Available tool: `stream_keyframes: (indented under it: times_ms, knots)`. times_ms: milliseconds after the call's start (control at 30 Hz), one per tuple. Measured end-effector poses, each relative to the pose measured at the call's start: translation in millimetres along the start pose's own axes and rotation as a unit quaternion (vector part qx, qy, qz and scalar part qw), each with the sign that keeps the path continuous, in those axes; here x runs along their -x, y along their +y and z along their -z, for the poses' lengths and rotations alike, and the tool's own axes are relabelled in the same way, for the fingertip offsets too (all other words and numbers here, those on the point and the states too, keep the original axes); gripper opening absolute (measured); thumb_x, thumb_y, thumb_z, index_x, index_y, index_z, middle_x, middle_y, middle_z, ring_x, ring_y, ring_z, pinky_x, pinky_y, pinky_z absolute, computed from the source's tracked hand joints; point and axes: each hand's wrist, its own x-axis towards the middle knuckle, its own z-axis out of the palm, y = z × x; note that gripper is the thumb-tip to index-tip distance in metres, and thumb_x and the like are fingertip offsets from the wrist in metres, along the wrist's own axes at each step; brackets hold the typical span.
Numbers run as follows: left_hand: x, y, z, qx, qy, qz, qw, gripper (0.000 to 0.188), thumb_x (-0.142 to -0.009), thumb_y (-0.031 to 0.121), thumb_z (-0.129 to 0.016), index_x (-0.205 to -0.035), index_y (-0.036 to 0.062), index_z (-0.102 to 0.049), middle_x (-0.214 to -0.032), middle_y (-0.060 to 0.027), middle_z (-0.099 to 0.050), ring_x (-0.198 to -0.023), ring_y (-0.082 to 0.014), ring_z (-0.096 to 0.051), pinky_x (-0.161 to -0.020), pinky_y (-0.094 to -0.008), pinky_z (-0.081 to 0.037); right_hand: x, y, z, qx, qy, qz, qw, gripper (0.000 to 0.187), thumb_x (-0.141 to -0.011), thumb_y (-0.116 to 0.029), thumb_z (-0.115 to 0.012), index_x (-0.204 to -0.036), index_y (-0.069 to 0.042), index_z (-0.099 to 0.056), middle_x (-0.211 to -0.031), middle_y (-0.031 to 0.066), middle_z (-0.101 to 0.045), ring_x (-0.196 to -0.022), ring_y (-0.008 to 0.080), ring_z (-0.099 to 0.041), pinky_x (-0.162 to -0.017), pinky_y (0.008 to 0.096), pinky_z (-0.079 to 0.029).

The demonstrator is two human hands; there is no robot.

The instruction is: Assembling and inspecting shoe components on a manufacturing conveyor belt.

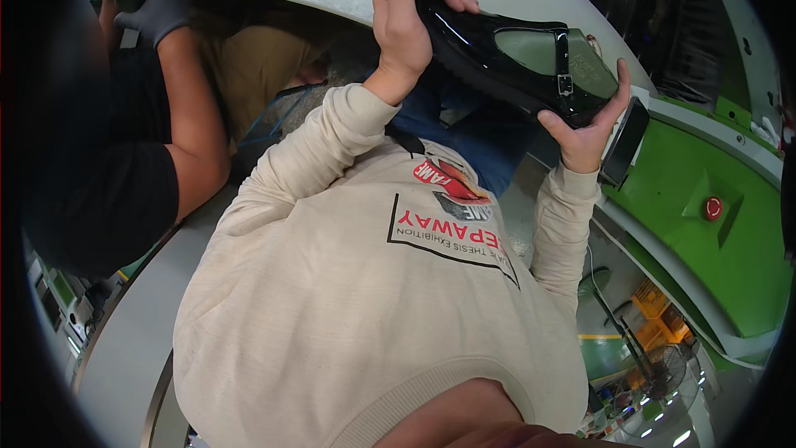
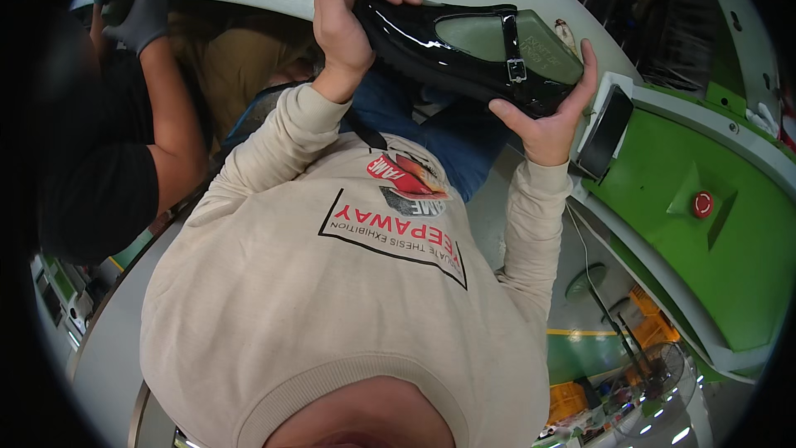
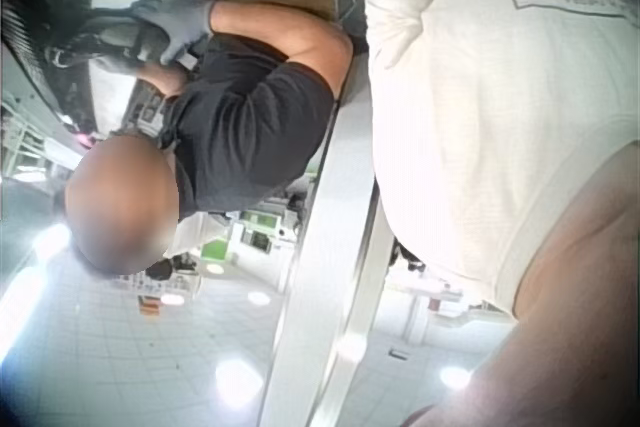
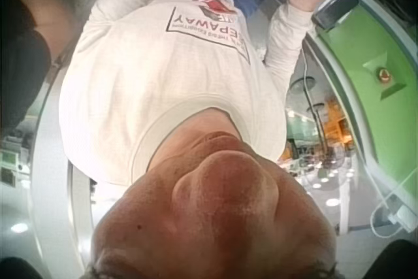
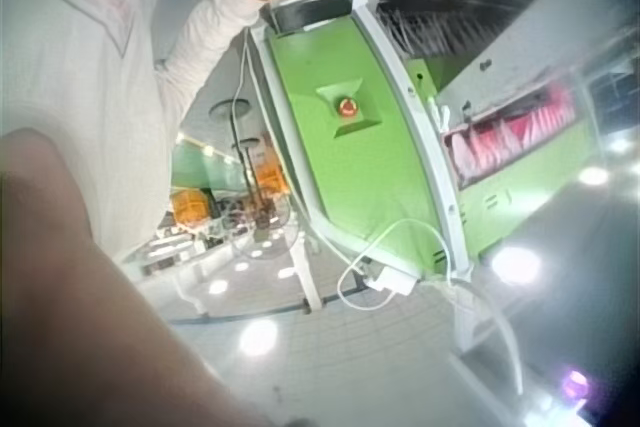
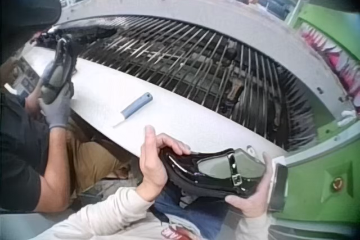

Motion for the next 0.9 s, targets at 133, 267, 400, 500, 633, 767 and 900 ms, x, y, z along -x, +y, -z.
stream_keyframes:
  times_ms: [133,267,400,500,633,767,900]
  knots:
    - [-9.6,3.0,-4.8,-0.060,-0.014,-0.027,0.998,0.086,-0.115,0.061,-0.015,-0.076,-0.0011,-0.061,-0.080,-0.0234,-0.074,-0.085,-0.0329,-0.073,-0.092,-0.0395,-0.058,2.4,-0.6,-2.4,0.043,0.022,0.007,0.999,0.136,-0.064,-0.034,-0.106,-0.168,-0.009,-0.022,-0.157,0.0173,-0.042,-0.142,0.0300,-0.048,-0.122,0.0419,-0.038]
    - [-31.7,0.6,-4.2,-0.034,-0.098,-0.088,0.991,0.088,-0.115,0.061,-0.014,-0.083,-0.0030,-0.065,-0.085,-0.0242,-0.076,-0.088,-0.0345,-0.075,-0.093,-0.0405,-0.059,11.0,3.9,-9.8,0.056,0.072,0.035,0.995,0.135,-0.063,-0.030,-0.107,-0.167,-0.009,-0.022,-0.156,0.0172,-0.042,-0.141,0.0308,-0.048,-0.121,0.0417,-0.039]
    - [-80.7,0.0,-23.2,0.193,-0.195,-0.196,0.941,0.088,-0.112,0.070,-0.019,-0.103,-0.0019,-0.068,-0.104,-0.0195,-0.076,-0.093,-0.0273,-0.070,-0.094,-0.0378,-0.054,23.7,26.9,-19.7,0.036,0.115,0.087,0.989,0.127,-0.066,-0.018,-0.106,-0.163,-0.008,-0.025,-0.152,0.0173,-0.046,-0.137,0.0303,-0.054,-0.117,0.0406,-0.044]
    - [-91.4,52.1,-61.8,0.175,-0.141,-0.039,0.974,0.088,-0.110,0.074,-0.017,-0.120,0.0004,-0.064,-0.110,-0.0214,-0.076,-0.107,-0.0309,-0.073,-0.103,-0.0431,-0.055,30.2,18.9,-24.1,0.153,0.087,0.167,0.970,0.106,-0.073,-0.015,-0.101,-0.157,-0.002,-0.037,-0.151,0.0209,-0.052,-0.137,0.0321,-0.056,-0.117,0.0425,-0.045]
    - [-101.7,57.6,-94.1,0.155,-0.257,-0.012,0.954,0.095,-0.106,0.079,-0.014,-0.131,-0.0003,-0.060,-0.120,-0.0272,-0.075,-0.116,-0.0339,-0.073,-0.111,-0.0465,-0.053,33.0,14.9,-36.5,0.132,0.074,0.190,0.970,0.105,-0.080,-0.011,-0.095,-0.162,-0.002,-0.029,-0.164,0.0319,-0.042,-0.147,0.0394,-0.050,-0.121,0.0464,-0.041]
    - [-96.2,56.4,-124.8,0.077,-0.233,-0.013,0.969,0.086,-0.115,0.062,-0.017,-0.103,-0.0049,-0.070,-0.097,-0.0240,-0.078,-0.096,-0.0359,-0.077,-0.096,-0.0412,-0.059,45.7,24.7,-44.8,0.106,0.062,0.184,0.975,0.101,-0.086,-0.006,-0.089,-0.165,-0.014,-0.026,-0.165,0.0377,-0.034,-0.149,0.0503,-0.044,-0.120,0.0524,-0.042]
    - [-103.0,67.6,-108.0,-0.191,-0.404,-0.059,0.893,0.043,-0.100,0.028,-0.076,-0.128,-0.0038,-0.065,-0.112,-0.0236,-0.078,-0.100,-0.0299,-0.079,-0.094,-0.0416,-0.064,31.6,14.9,-70.3,0.120,0.096,0.313,0.937,0.102,-0.087,0.004,-0.083,-0.162,-0.032,-0.026,-0.165,0.0390,-0.024,-0.148,0.0589,-0.040,-0.115,0.0607,-0.046]
